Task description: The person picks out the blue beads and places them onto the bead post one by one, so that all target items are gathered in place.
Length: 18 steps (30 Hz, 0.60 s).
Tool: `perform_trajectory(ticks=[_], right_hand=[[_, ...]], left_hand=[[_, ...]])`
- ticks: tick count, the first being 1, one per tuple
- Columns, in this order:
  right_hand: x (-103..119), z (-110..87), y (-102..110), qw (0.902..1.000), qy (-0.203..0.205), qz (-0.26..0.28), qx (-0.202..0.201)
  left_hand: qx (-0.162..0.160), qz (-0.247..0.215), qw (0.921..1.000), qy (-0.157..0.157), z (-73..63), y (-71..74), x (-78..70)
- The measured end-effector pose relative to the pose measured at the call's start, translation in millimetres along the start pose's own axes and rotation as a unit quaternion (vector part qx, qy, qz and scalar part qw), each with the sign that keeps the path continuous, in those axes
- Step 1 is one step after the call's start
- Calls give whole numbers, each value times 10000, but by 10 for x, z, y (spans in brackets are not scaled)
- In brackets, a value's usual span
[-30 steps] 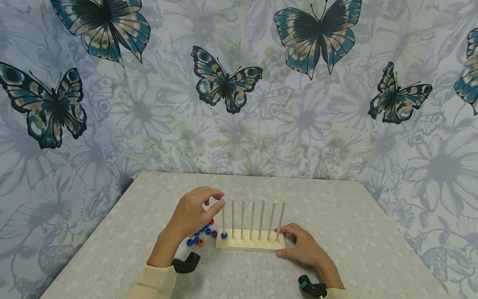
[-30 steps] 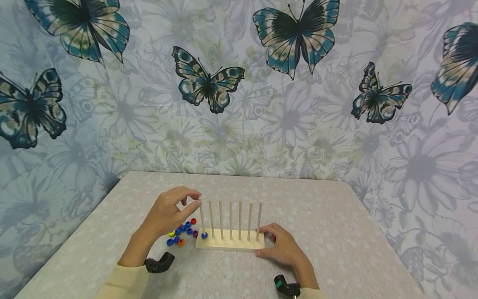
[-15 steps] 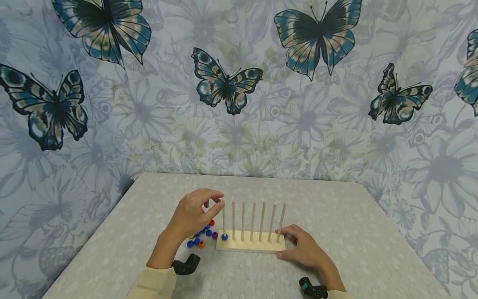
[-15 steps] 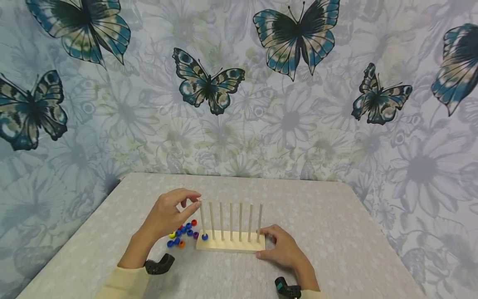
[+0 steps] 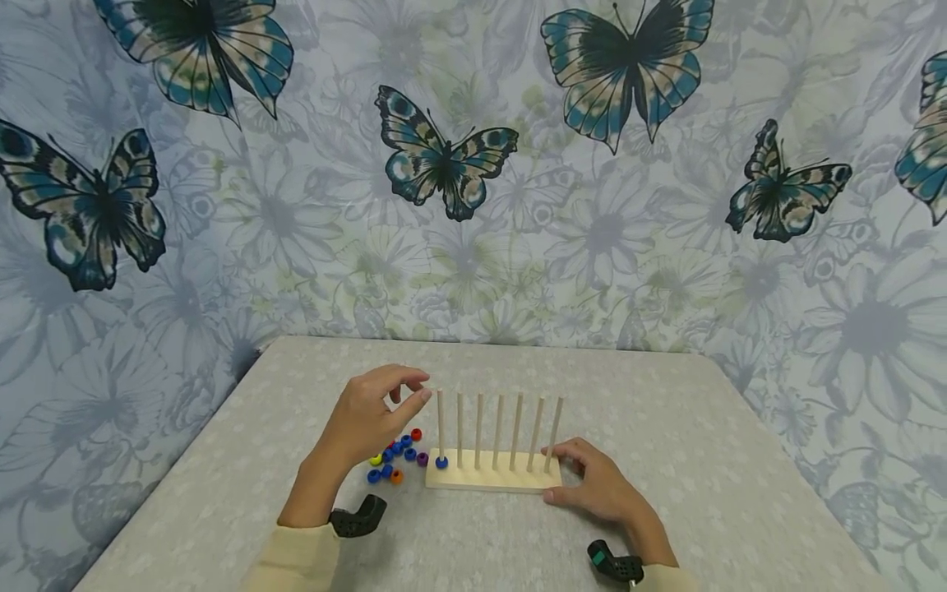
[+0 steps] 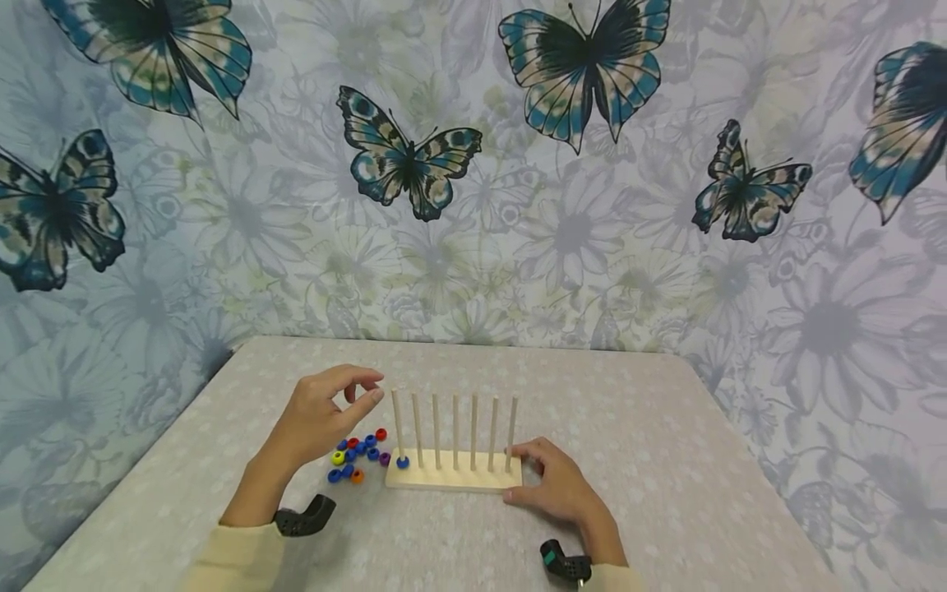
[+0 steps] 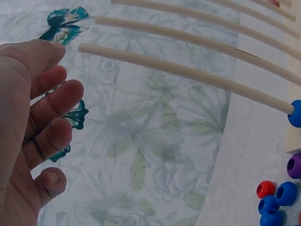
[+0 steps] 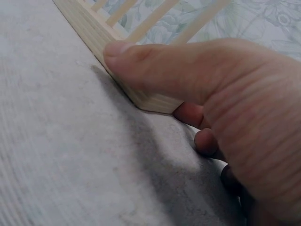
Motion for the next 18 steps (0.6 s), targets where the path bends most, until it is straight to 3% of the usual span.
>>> perform_trajectory(ticks=[9, 18], right_hand=[[-11, 20, -4, 10000, -27, -22, -33], [2, 18, -40, 10000, -39, 64, -25]], left_hand=[[-83, 4, 9993, 365, -61, 120, 53], [-233, 33, 9975, 668, -209, 164, 125]])
Point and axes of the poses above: each hand's wrist, its own z-axis towards the middle knuckle, its own y-axis out of the back of the hand, x = y × z, the point moved 6 cm from there along z, towards the middle knuckle, and after that the axes turned 10 degrees about -z, right-handed, at the moved point
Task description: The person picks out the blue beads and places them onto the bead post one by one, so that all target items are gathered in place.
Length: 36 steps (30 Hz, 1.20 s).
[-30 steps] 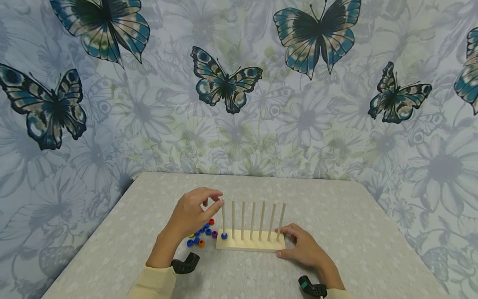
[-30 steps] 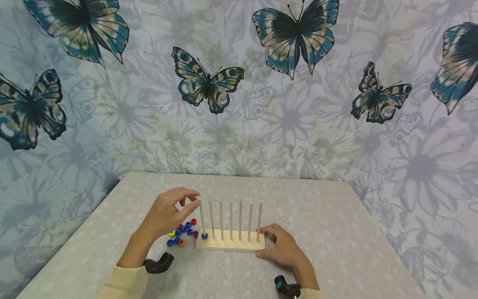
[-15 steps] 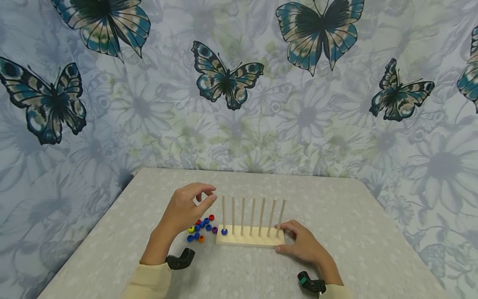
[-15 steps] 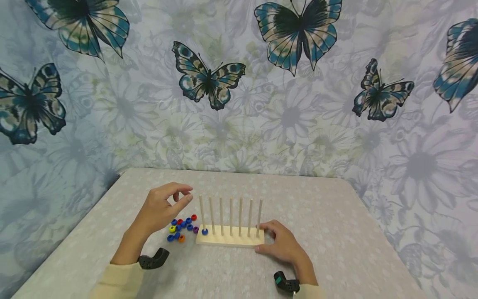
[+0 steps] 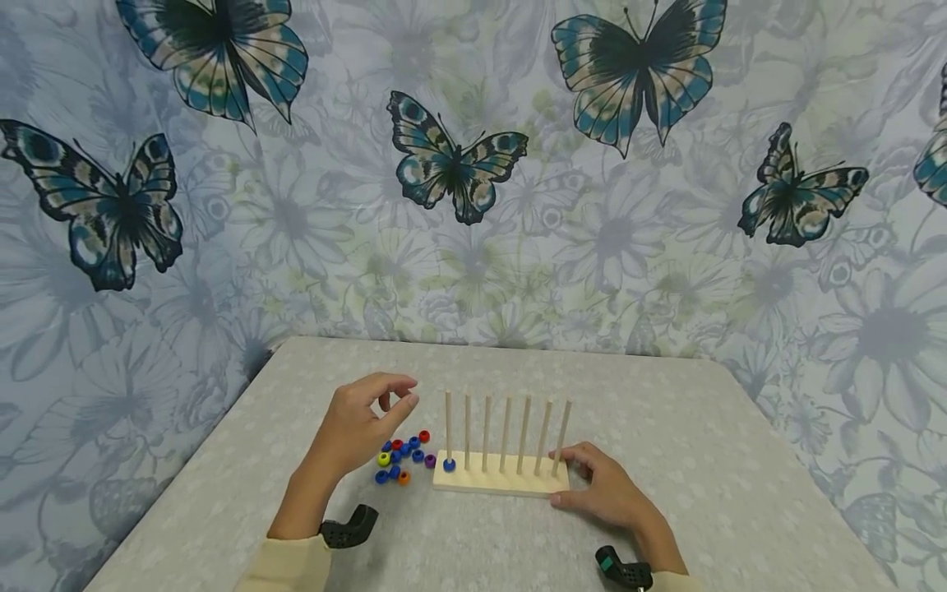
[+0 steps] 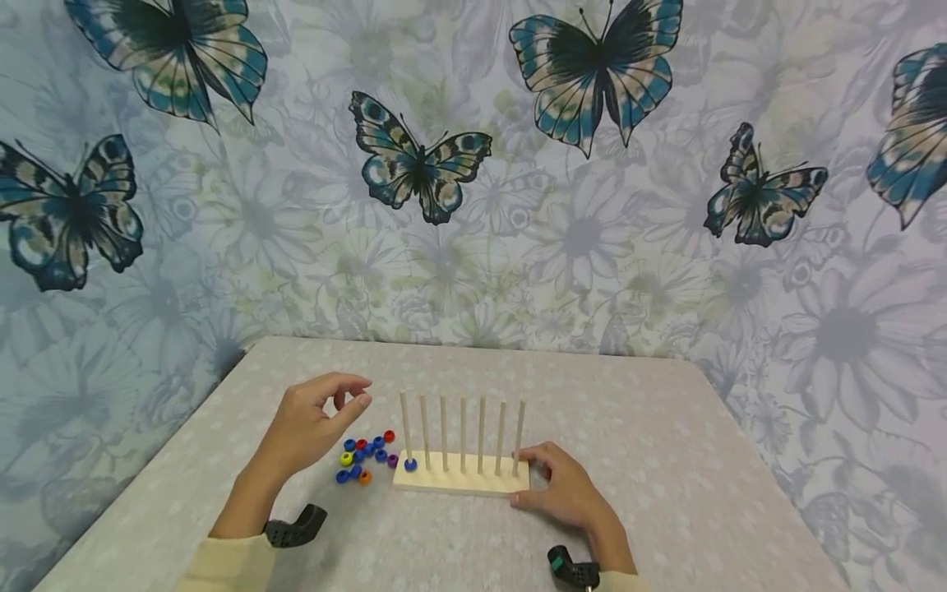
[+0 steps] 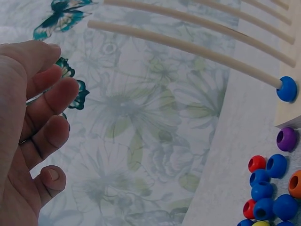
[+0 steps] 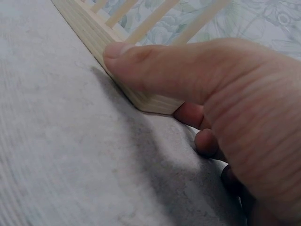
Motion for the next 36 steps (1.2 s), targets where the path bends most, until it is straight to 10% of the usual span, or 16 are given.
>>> perform_trajectory(ticks=[36], right_hand=[[-47, -20, -14, 9980, -167, 612, 6]], left_hand=[[-310, -144, 9939, 1051, -357, -16, 375]])
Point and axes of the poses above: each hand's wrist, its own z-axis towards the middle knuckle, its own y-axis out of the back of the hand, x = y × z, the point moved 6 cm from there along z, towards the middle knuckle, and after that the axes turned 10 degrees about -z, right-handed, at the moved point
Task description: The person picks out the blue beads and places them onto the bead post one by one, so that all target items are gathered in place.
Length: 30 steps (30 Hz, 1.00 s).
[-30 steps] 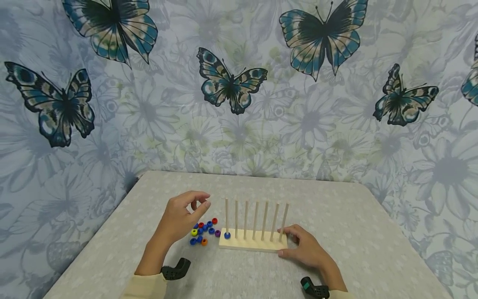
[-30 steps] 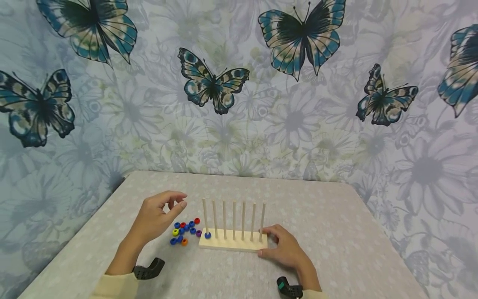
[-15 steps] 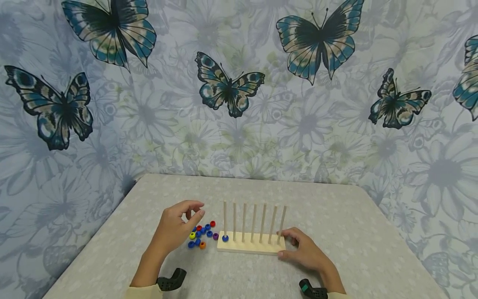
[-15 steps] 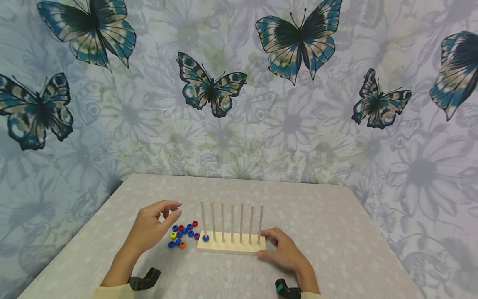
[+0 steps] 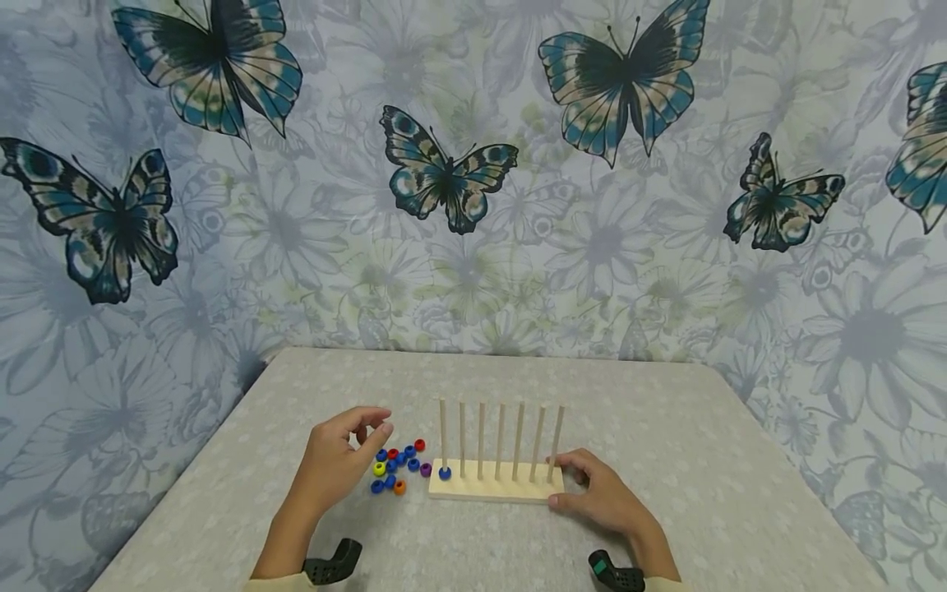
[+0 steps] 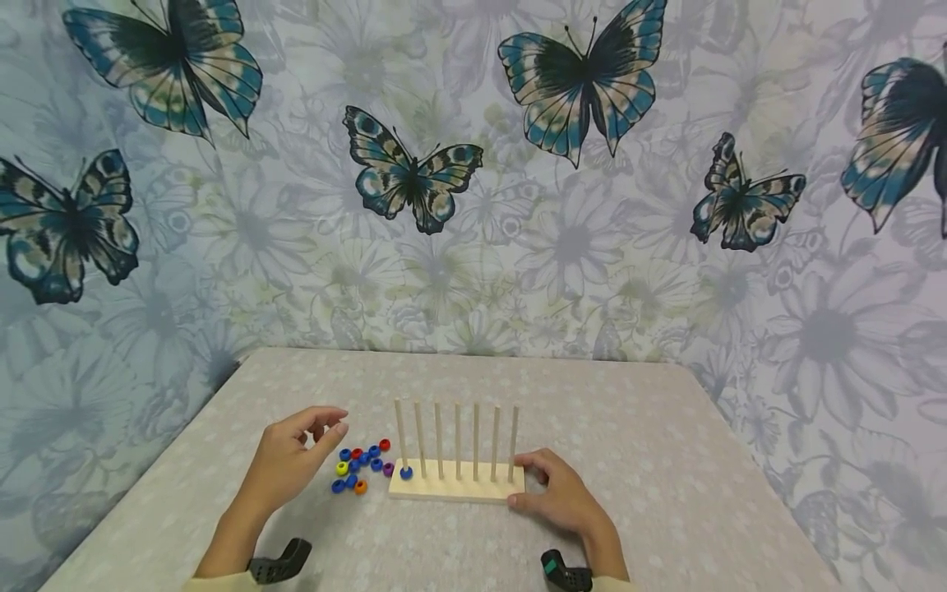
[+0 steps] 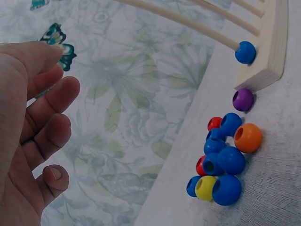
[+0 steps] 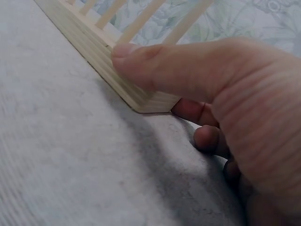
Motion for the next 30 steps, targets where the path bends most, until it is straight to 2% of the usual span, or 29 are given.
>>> perform_trajectory(ticks=[6, 10, 17, 25, 30], right_hand=[[-1, -37, -13, 9999, -71, 77, -2], [-11, -52, -4, 9998, -182, 127, -13], [-6, -40, 11, 9994, -320, 135, -12], [38, 14, 54, 9998, -169, 71, -111], [36, 2, 37, 9999, -76, 140, -25]], left_hand=[[-7, 20, 9999, 126, -48, -21, 95], [16, -31, 9999, 104, -62, -47, 128], [248, -57, 9995, 200, -99, -87, 183], [410, 75, 9990, 173, -92, -78, 230], [533, 143, 9980, 322, -114, -94, 284]])
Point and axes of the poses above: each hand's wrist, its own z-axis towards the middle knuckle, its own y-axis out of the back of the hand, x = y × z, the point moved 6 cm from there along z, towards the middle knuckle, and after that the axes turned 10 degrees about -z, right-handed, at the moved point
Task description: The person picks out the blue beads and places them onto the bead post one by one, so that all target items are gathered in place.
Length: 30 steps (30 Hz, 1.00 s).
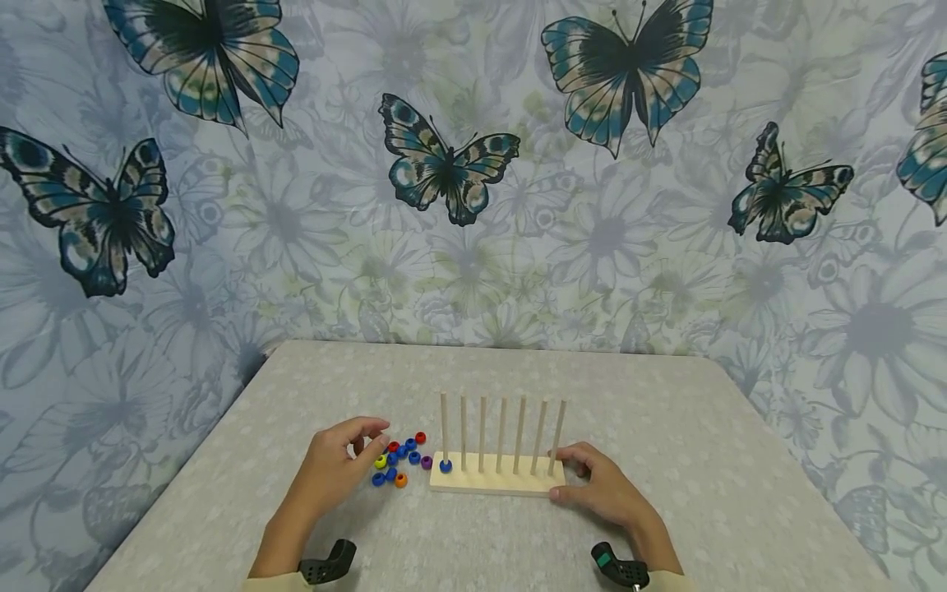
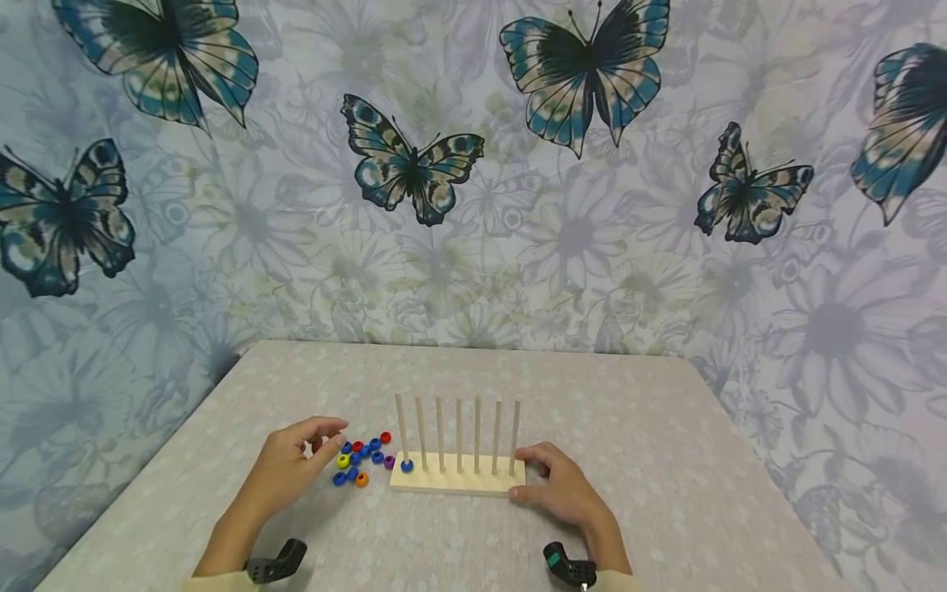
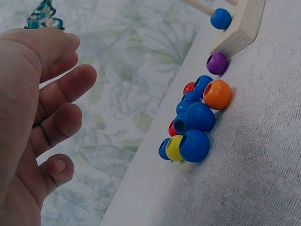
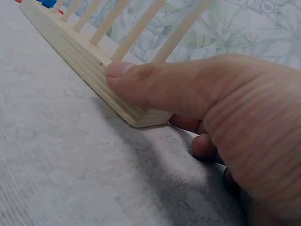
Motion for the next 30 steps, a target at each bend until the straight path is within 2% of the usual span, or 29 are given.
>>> perform_trajectory(ticks=[10, 30], right_hand=[[-5, -3, -5, 9998, -47, -170, -35], [42, -17, 28, 9998, 174, -117, 64]], left_hand=[[173, 2, 9995, 260, -21, -6, 86], [551, 41, 9958, 736, -49, -26, 234]])
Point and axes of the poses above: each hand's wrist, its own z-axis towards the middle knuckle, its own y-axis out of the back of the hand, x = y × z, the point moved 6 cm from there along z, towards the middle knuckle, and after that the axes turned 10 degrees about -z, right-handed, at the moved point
